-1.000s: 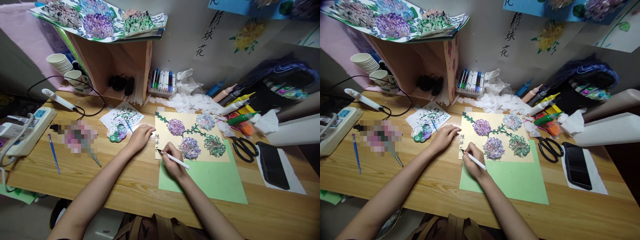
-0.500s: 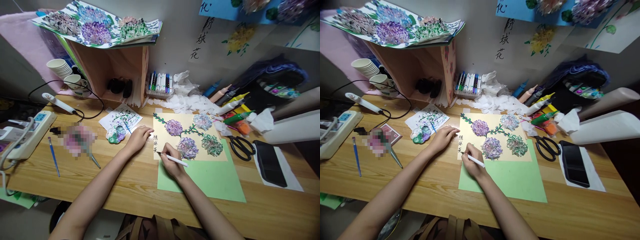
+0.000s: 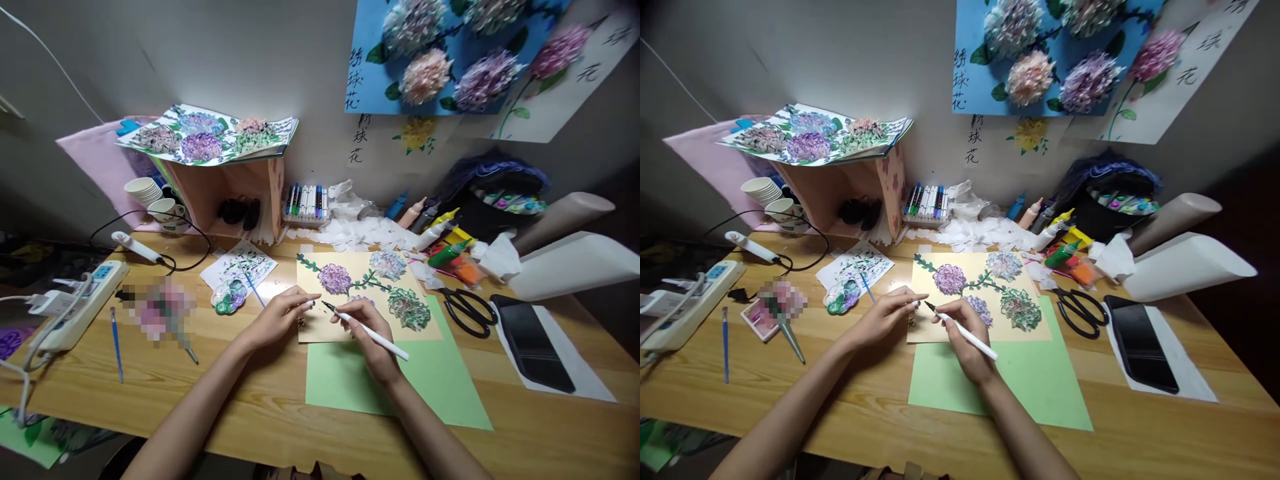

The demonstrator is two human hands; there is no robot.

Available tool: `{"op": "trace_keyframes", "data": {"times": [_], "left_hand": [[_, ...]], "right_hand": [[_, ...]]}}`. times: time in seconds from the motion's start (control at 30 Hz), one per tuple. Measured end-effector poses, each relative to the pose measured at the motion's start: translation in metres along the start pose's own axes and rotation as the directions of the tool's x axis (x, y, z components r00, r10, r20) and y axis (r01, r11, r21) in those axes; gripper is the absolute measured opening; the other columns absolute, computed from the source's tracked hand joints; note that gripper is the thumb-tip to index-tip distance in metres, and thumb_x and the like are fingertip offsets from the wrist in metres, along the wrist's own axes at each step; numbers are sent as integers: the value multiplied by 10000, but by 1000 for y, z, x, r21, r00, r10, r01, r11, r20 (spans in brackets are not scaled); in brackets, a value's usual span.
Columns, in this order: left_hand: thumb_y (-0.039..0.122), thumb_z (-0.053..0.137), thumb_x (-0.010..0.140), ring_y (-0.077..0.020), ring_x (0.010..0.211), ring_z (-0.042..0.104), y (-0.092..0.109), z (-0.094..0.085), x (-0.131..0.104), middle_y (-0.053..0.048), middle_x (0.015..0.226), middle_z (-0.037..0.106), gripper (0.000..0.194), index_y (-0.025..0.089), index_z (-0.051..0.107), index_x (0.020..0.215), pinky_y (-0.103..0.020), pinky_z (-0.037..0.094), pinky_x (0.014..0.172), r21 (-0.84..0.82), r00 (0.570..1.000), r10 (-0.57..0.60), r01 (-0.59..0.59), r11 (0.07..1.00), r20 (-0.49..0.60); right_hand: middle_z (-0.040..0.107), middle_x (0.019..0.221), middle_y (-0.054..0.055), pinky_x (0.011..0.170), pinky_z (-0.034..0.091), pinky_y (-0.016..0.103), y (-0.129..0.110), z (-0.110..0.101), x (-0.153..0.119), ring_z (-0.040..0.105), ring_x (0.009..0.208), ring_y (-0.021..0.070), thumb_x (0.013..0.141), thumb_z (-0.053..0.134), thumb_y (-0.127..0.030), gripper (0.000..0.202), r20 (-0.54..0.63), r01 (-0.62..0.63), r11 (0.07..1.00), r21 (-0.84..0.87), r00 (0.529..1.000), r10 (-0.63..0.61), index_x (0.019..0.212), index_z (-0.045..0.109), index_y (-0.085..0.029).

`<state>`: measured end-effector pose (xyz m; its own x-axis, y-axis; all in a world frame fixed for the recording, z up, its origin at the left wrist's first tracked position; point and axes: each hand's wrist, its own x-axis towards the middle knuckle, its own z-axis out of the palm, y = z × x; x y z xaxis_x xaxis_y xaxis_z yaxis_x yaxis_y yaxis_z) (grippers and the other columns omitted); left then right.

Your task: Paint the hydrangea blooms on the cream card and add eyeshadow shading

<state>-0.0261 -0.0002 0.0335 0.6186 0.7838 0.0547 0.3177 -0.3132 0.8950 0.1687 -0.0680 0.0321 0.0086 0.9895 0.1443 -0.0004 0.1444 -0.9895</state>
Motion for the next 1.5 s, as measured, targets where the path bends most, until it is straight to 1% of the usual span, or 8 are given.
{"op": "trace_keyframes", "data": {"times": [0.27,0.43,0.73,0.97,1.1,1.2,1.3,1.5], "left_hand": [[304,417,914,-161,885,553,17,23,-5,-58,919,607,284,216,648,1054,-274,402,806,-19,999,-7,8,1000,38],[297,389,923,-148,796,546,40,42,-18,-53,841,609,274,179,636,909,-245,398,728,120,978,-36,12,993,207],[94,447,837,-145,743,550,100,69,-16,-35,776,623,182,174,610,816,-225,382,664,290,920,-81,-37,956,384],[107,478,799,-129,634,542,106,94,0,-28,679,634,194,158,655,736,-209,385,580,97,881,-120,85,992,458],[249,477,839,-127,626,556,103,94,10,-27,666,642,254,146,670,708,-211,418,607,-40,874,-234,276,960,427],[392,401,875,-174,788,594,79,63,21,-61,859,679,346,177,673,871,-260,442,705,19,941,-338,338,941,15],[397,535,777,-238,892,586,37,19,32,-101,881,667,250,171,642,766,-284,437,690,54,733,-420,526,849,-534],[396,644,656,-165,491,557,-19,-4,52,-20,474,561,300,159,538,506,-253,411,484,-95,704,-570,591,801,-424]], "right_hand": [[624,852,39,714,451,294,1,-28,-7,601,819,175,876,479,-319,163,212,-82,996,-22,973,85,945,580,-210],[618,849,38,707,435,296,-17,-54,-20,570,793,170,908,416,-326,191,473,-128,981,-146,862,182,944,569,-216],[513,794,40,669,386,255,-4,-91,-44,462,783,160,949,230,-259,252,779,554,827,-98,560,-283,884,470,-224],[530,756,54,576,346,282,-14,-108,-54,415,673,178,915,321,-277,175,883,816,532,-226,402,-241,847,457,-191],[572,740,41,561,364,261,-20,-118,-51,458,660,164,859,405,-154,89,836,780,537,-323,501,-224,883,483,-191],[592,727,25,594,412,238,-14,-139,-41,523,673,147,832,379,-109,166,663,676,640,-365,671,-331,891,499,-208],[621,770,20,661,461,243,-5,-169,-33,595,729,150,873,376,-200,164,320,394,700,-596,916,-242,885,537,-228],[674,889,53,663,507,264,8,-209,-40,650,794,198,862,359,-474,338,-133,-169,646,-744,986,104,974,560,-226]]}}
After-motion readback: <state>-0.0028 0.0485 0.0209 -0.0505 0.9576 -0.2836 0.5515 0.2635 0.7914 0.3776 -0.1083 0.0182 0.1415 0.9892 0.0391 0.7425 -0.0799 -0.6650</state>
